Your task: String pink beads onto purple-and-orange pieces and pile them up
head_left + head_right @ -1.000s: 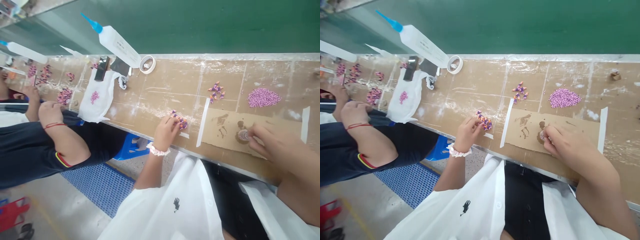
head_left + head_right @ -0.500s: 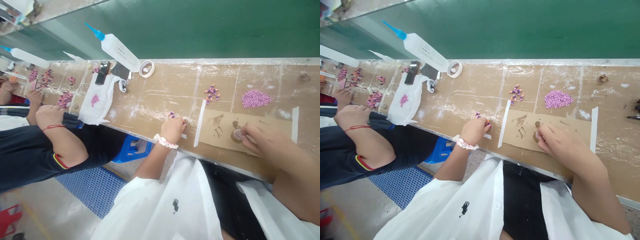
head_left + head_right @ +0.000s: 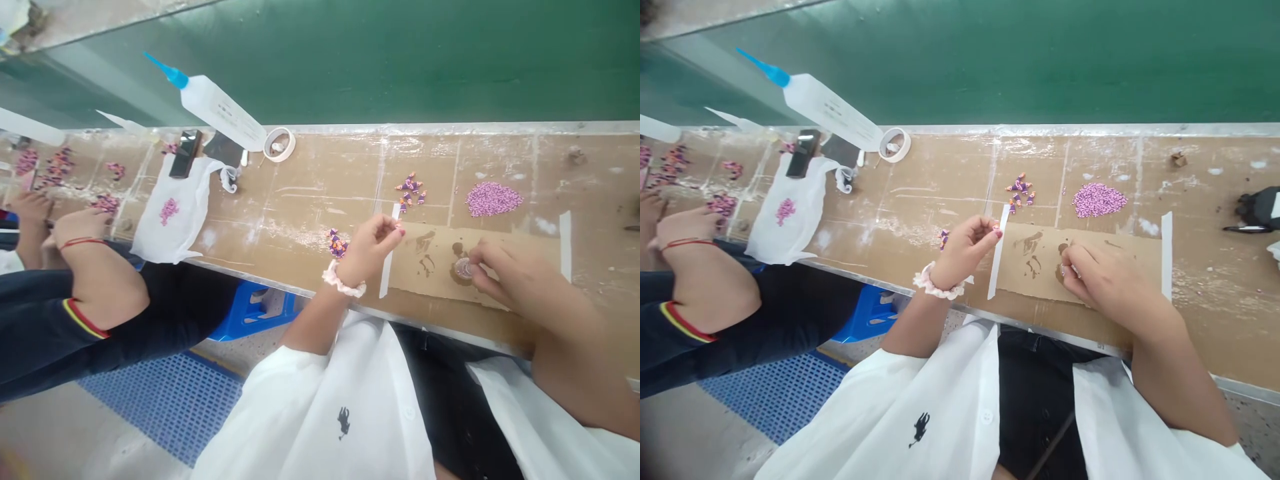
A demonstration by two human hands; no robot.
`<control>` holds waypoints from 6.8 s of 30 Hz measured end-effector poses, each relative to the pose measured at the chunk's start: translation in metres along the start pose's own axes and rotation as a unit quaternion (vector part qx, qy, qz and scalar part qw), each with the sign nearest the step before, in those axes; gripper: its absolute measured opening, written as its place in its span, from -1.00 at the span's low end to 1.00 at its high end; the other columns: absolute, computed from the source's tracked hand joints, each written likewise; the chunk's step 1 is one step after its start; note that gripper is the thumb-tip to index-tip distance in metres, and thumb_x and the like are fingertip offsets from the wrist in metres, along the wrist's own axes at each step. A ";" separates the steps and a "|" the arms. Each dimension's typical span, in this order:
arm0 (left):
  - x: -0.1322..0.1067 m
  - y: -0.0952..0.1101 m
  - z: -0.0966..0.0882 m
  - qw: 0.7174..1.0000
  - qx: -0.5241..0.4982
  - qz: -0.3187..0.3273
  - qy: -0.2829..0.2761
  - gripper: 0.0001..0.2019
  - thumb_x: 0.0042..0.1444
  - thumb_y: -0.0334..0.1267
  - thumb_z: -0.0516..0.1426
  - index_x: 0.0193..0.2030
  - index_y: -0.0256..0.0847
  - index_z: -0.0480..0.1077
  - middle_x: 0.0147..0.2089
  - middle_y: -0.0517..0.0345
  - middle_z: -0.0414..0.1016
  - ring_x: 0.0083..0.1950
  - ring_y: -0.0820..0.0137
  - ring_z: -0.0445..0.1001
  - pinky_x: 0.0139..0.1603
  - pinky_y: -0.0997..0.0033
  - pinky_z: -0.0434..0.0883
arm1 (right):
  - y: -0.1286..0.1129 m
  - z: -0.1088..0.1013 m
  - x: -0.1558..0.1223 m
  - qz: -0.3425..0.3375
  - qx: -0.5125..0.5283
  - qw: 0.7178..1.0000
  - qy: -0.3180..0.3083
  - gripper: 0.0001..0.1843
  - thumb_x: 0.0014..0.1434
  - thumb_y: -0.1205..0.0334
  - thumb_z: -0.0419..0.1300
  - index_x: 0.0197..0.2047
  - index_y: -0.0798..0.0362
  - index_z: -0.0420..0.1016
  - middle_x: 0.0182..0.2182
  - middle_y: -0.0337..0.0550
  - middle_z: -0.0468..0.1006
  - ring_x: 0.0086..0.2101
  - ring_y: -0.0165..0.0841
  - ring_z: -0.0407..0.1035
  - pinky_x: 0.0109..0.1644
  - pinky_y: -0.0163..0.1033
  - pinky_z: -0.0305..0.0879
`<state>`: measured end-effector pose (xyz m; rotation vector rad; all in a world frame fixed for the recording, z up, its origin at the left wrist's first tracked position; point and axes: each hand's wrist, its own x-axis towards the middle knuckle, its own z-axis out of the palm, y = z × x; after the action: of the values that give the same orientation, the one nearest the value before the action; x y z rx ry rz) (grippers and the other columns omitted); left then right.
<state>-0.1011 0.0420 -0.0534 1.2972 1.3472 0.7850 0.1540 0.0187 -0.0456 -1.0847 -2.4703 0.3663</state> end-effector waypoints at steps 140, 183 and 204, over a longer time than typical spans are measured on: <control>0.025 -0.008 0.071 0.895 -0.371 -0.065 -0.237 -0.65 -0.07 -0.05 0.36 -0.37 -0.33 0.45 -0.51 0.26 0.41 -0.50 0.61 0.37 -0.42 0.52 0.35 | 0.007 0.026 0.014 0.110 0.330 0.922 0.169 -0.89 0.24 0.39 0.16 -0.23 -0.04 0.41 -0.37 -0.26 0.40 -0.35 -0.41 0.35 -0.29 -0.26 0.32; 0.024 -0.007 0.068 0.980 -0.140 0.137 -0.031 -0.69 0.22 0.01 0.12 -0.31 -0.22 0.43 -0.37 0.19 0.46 -0.36 0.53 0.40 -0.30 0.49 0.36 | -0.008 -0.014 -0.001 0.026 -0.102 0.988 -0.110 -0.77 0.28 0.38 -0.01 -0.44 0.03 0.19 -0.52 -0.23 0.26 -0.51 -0.39 0.17 -0.41 -0.26 0.09; 0.029 -0.008 0.072 0.975 -0.167 0.144 -0.034 -0.69 0.22 -0.01 0.11 -0.34 -0.24 0.39 -0.38 0.19 0.44 -0.35 0.53 0.38 -0.32 0.51 0.34 | -0.008 -0.009 0.000 0.023 -0.132 0.986 -0.101 -0.81 0.25 0.36 0.03 -0.40 -0.02 0.15 -0.52 -0.24 0.27 -0.49 -0.34 0.16 -0.43 -0.22 0.02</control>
<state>-0.0303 0.0539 -0.0839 1.2477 0.9332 1.1051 0.1535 0.0142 -0.0349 -1.2662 -2.7354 0.1721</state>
